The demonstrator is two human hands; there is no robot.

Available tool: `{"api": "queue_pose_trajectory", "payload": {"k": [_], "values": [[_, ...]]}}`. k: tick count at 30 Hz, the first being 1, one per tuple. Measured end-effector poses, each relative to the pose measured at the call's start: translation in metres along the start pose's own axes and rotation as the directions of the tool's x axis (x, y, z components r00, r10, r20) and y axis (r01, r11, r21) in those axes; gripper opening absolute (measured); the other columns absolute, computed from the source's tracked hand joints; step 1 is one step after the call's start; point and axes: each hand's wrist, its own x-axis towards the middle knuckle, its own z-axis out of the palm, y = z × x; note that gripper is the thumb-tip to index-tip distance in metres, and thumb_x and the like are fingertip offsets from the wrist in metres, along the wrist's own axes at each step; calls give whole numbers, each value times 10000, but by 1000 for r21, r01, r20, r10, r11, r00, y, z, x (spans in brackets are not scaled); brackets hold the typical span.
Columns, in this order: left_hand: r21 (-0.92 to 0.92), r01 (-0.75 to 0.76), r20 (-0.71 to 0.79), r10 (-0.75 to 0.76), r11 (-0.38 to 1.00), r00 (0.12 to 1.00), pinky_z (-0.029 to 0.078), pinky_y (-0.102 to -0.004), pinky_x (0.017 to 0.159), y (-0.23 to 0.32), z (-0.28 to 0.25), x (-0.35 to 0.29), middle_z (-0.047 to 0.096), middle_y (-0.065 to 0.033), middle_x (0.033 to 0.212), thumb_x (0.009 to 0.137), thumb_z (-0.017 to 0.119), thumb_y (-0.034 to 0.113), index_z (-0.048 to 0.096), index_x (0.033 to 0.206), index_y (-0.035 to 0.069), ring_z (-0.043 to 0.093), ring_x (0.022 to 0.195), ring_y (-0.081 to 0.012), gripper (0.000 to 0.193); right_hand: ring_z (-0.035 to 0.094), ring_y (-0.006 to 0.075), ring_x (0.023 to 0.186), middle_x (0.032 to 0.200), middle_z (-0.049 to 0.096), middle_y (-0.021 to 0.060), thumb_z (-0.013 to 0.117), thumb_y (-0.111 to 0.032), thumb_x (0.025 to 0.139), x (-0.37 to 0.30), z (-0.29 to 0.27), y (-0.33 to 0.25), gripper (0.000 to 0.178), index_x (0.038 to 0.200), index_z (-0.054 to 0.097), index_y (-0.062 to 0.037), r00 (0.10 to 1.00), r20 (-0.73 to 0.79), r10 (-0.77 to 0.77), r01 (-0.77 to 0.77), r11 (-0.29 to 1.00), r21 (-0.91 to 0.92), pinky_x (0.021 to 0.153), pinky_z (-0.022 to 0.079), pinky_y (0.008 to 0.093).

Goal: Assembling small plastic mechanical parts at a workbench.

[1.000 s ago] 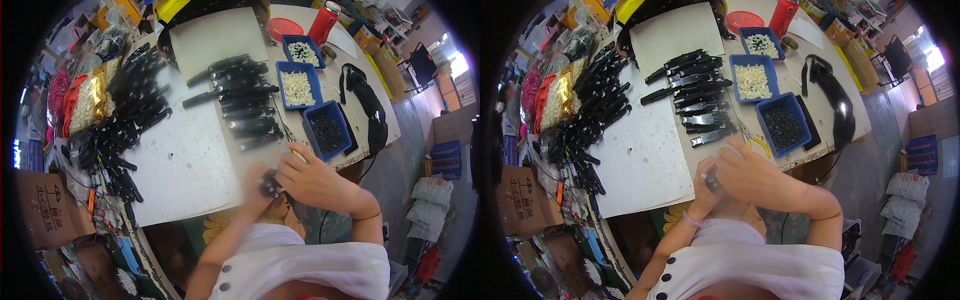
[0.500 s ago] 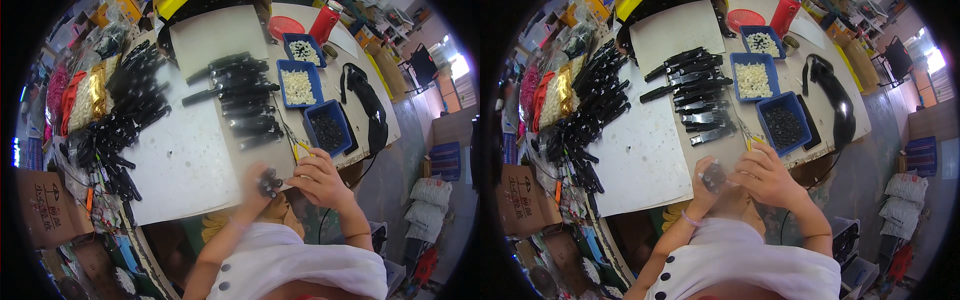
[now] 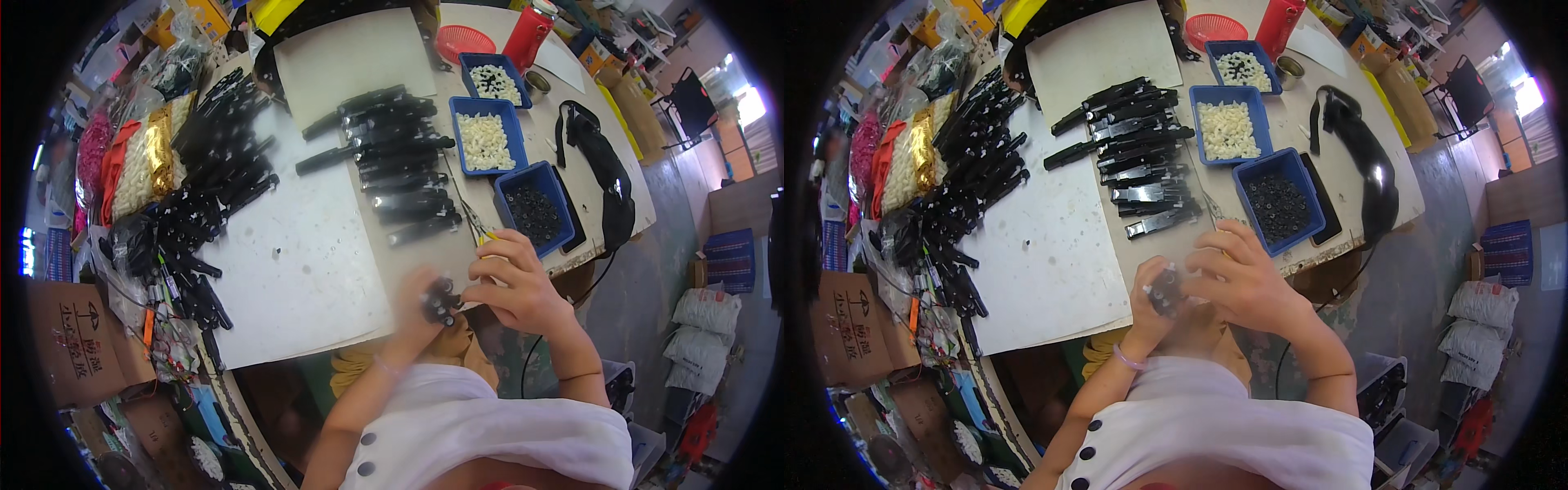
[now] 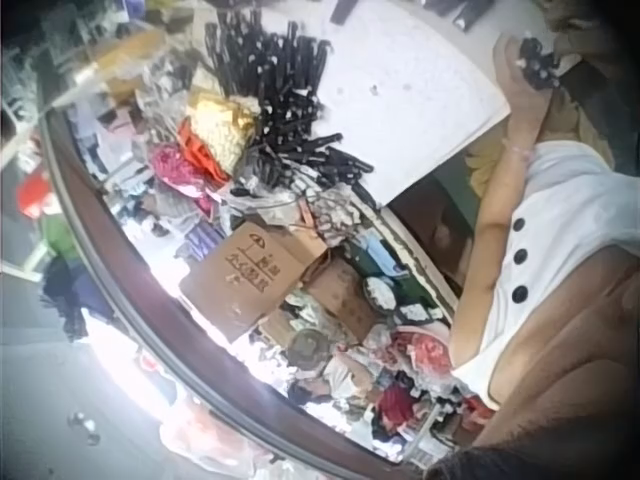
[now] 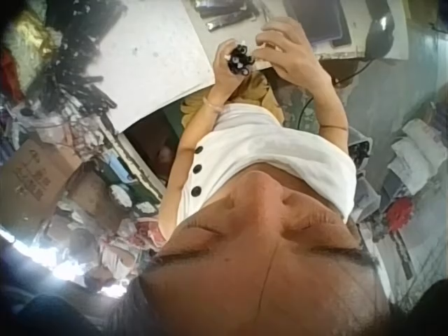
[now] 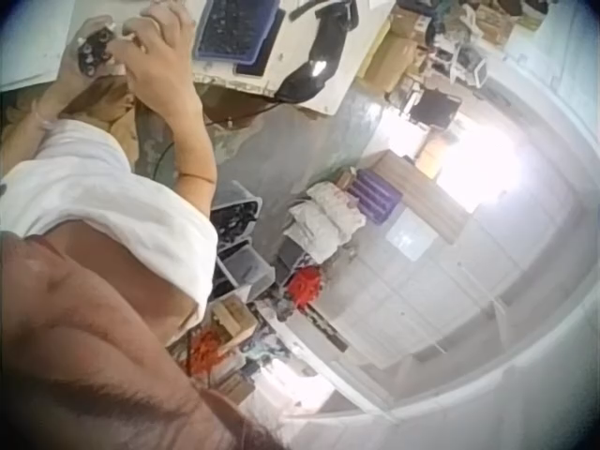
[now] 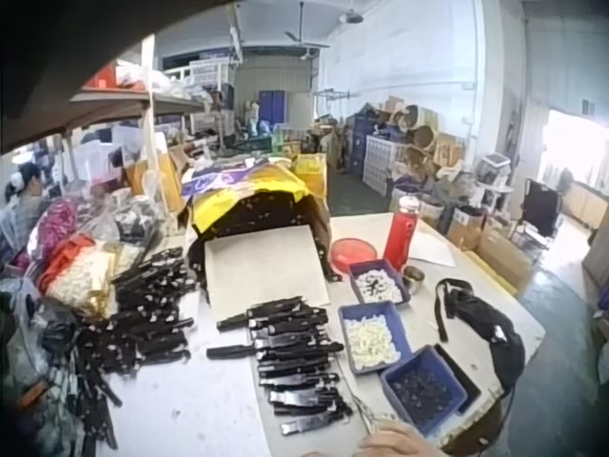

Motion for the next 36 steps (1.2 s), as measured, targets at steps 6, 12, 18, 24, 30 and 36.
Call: {"api": "queue_pose_trajectory", "payload": {"k": [6, 12, 18, 24, 30, 36], "values": [[60, -72, 29, 70, 996, 997, 464, -347, 802, 11, -5, 11, 511, -169, 1096, 668, 791, 160, 425, 1182, 46, 544, 958, -298, 641, 484, 222, 1017, 969, 542, 6, 652, -96, 611, -3, 5, 1, 219, 820, 605, -142, 998, 4, -55, 55, 995, -80, 969, 343, 465], [48, -72, 26, 71, 996, 997, 451, -332, 819, 4, -5, 7, 502, -170, 1115, 636, 789, 112, 427, 1182, 50, 532, 979, -286, 657, 493, 247, 983, 894, 554, 21, 611, -11, 619, -10, -11, 14, 219, 802, 665, -118, 975, -216, 53, -77, 992, -105, 924, 377, 444], [57, -57, 35, 55, 997, 998, 443, -343, 818, 7, -5, 8, 508, -168, 1101, 606, 785, 85, 431, 1168, 54, 528, 965, -294, 665, 477, 277, 1009, 926, 539, 71, 632, -59, 710, -46, -28, 58, 158, 868, 630, -55, 820, -362, 443, -561, 748, -354, 887, 356, 385], [13, 26, 19, -26, 1000, 999, 451, -402, 870, 6, -5, 6, 525, -181, 1109, 584, 776, 132, 478, 1149, 60, 535, 1006, -362, 642, 456, 249, 1021, 918, 529, 61, 661, -114, 698, -64, -12, 77, 156, 842, 631, -62, 868, -159, 471, -492, 769, -408, 970, 312, 430], [14, 37, 36, -37, 999, 999, 460, -383, 848, 10, -6, 8, 520, -170, 1115, 577, 763, 68, 473, 1155, 84, 534, 1011, -341, 646, 452, 250, 1029, 919, 520, 66, 668, -114, 703, -54, -5, 81, 132, 810, 617, -58, 883, -191, 428, -468, 787, -402, 973, 301, 426], [10, 59, 30, -59, 998, 998, 465, -381, 838, 9, -5, 8, 529, -166, 1093, 582, 757, 67, 475, 1150, 86, 543, 990, -339, 634, 440, 241, 1054, 940, 519, 61, 662, -113, 720, -53, -3, 84, 117, 812, 614, -60, 891, -126, 437, -444, 776, -449, 991, 292, 419]]}}
